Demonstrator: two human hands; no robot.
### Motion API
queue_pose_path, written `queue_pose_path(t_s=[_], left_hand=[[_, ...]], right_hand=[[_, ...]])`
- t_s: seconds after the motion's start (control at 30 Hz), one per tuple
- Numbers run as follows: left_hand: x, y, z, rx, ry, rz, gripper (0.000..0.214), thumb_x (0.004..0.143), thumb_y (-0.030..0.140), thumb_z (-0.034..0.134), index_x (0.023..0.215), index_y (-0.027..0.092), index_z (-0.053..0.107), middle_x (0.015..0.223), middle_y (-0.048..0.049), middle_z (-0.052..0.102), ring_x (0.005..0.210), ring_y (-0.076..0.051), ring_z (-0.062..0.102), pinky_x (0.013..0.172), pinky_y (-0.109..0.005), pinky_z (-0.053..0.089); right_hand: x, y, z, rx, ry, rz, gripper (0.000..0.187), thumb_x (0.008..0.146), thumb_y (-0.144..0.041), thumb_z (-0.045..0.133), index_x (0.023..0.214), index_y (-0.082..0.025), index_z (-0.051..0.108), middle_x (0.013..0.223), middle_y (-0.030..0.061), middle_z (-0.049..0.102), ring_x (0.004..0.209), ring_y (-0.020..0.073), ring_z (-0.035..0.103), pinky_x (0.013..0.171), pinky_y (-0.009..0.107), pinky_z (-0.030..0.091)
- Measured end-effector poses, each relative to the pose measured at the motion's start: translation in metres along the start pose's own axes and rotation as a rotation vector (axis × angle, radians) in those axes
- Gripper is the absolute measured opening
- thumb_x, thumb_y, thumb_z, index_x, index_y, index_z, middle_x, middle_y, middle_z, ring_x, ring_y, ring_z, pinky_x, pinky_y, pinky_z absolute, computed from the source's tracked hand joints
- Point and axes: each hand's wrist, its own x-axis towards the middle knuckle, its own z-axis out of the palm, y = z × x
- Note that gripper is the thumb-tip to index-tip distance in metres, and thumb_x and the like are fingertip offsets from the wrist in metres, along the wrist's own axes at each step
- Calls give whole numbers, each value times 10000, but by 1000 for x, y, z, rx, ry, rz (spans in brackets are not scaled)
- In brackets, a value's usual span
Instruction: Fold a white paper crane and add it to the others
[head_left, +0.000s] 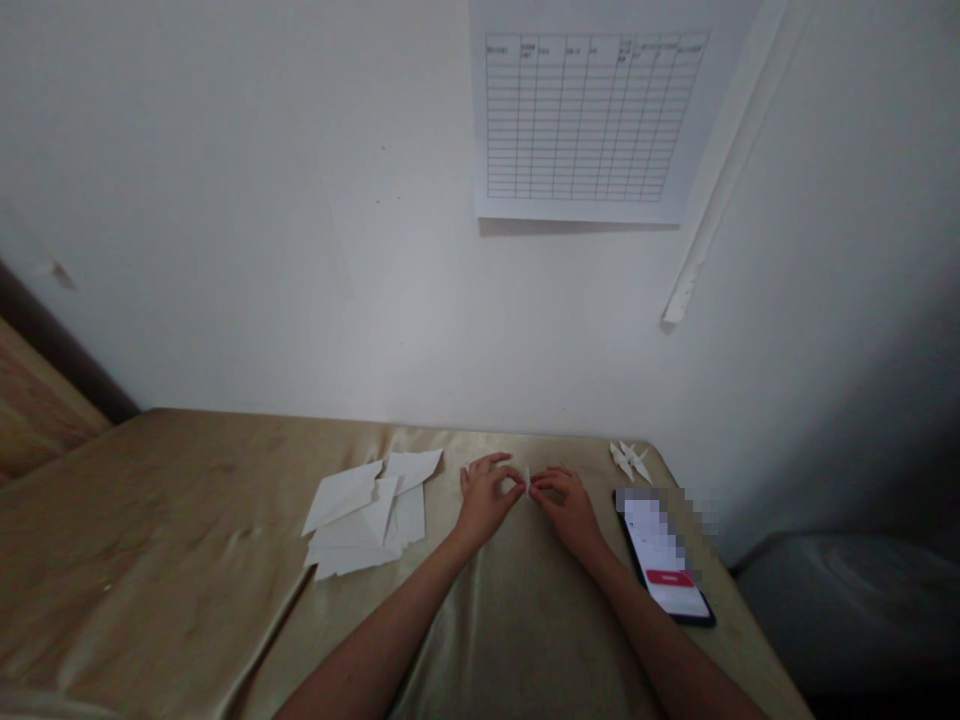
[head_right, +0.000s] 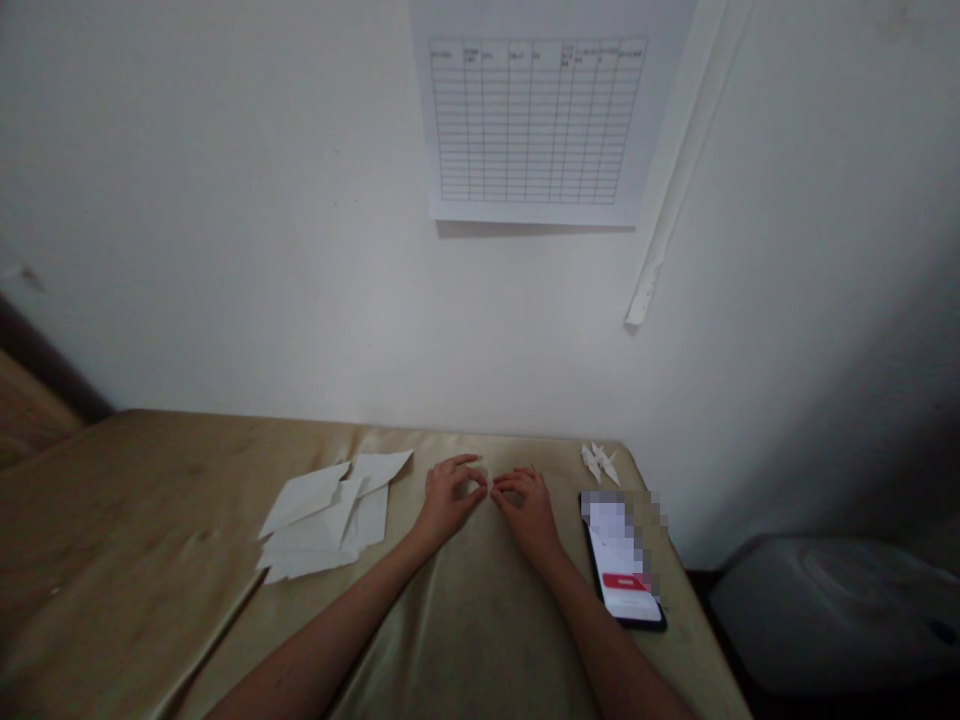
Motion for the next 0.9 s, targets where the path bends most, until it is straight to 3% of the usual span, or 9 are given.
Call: queue_pose_path(t_s=[0.33,0.57,0.9], left_hand=[[1,-2,0,23,-32,41,61,802,289,771,835,334,795,1420,17,571,1351,-290,424,1183,-603,219],[-1,0,2,24,-33,74,157,792,284,786,923,370,795,1420,12,566,1343,-288,426,1184,-598,224],[-2,0,3,60,-34,72,73,779,278,802,808,345,795,1395,16,590,1329,-290,436,1182,-629,172]], right_hand=[[-1,6,4,-74,33,-5,195,834,-404,661,798,-242,763,1022,74,737,1111,250,570,1046,463,396],[-1,8,2,-104,28,5,188,843,-386,657,814,-241,772,1008,72,720,1117,259,542,1048,454,392],[-3,10,4,-135,31,13,132,830,-338,680,826,-238,767,1030,74,703,1149,258,521,1061,440,384]])
